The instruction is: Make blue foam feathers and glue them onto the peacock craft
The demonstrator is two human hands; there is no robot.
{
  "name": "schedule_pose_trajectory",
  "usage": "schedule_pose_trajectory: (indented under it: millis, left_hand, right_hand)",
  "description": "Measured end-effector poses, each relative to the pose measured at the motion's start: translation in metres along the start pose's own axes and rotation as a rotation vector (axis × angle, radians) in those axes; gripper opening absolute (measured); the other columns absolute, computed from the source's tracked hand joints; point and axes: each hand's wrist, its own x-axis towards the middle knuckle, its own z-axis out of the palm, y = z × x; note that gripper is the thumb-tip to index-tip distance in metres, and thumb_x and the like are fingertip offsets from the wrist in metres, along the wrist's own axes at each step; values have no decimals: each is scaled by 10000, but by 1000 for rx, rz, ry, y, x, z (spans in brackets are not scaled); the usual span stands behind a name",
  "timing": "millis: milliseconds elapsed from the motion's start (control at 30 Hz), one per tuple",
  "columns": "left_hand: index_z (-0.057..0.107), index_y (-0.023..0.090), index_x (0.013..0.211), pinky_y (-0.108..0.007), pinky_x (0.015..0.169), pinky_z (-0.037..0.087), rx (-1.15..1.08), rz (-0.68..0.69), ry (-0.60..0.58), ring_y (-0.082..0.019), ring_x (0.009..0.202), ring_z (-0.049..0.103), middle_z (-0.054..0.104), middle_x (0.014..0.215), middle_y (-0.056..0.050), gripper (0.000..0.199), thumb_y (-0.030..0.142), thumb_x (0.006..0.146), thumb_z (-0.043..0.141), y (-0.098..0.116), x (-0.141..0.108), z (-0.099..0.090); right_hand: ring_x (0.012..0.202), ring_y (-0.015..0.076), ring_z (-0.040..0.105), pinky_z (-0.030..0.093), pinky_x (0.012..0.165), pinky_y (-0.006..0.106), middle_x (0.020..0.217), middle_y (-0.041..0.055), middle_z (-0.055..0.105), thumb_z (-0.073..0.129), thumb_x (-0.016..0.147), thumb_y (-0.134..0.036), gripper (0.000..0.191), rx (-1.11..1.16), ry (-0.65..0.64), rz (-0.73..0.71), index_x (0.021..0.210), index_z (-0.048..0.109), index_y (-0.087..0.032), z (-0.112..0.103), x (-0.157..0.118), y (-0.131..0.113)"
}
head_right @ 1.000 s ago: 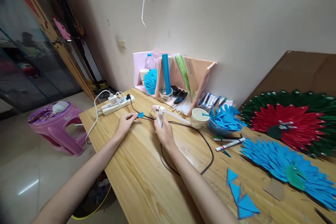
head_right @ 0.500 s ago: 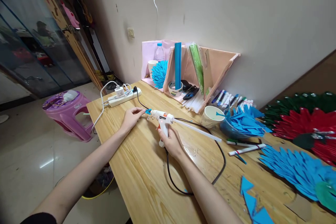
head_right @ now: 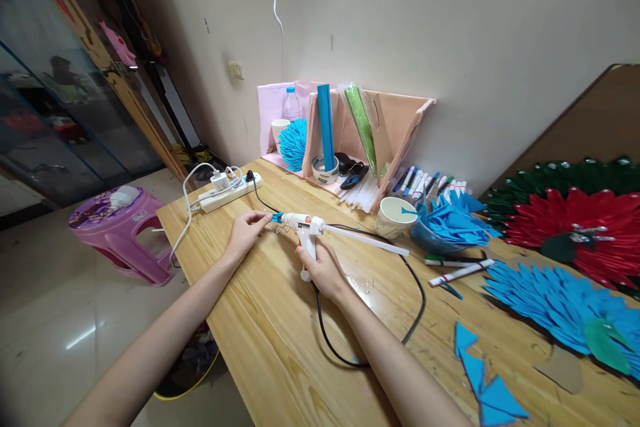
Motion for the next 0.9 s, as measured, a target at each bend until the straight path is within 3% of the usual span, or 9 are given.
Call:
schedule_pose_trajectory:
  millis: [900]
  left_hand:
    - [692, 149, 743, -275, 663, 467, 22, 15, -10, -180, 719, 611, 693, 774, -61, 271, 403, 661, 649, 0, 2, -2]
  right_hand:
    - [551, 139, 452, 347, 530, 249, 585, -24, 484, 451, 811, -388, 234, 21, -9, 2, 688, 479, -191, 0, 1, -3]
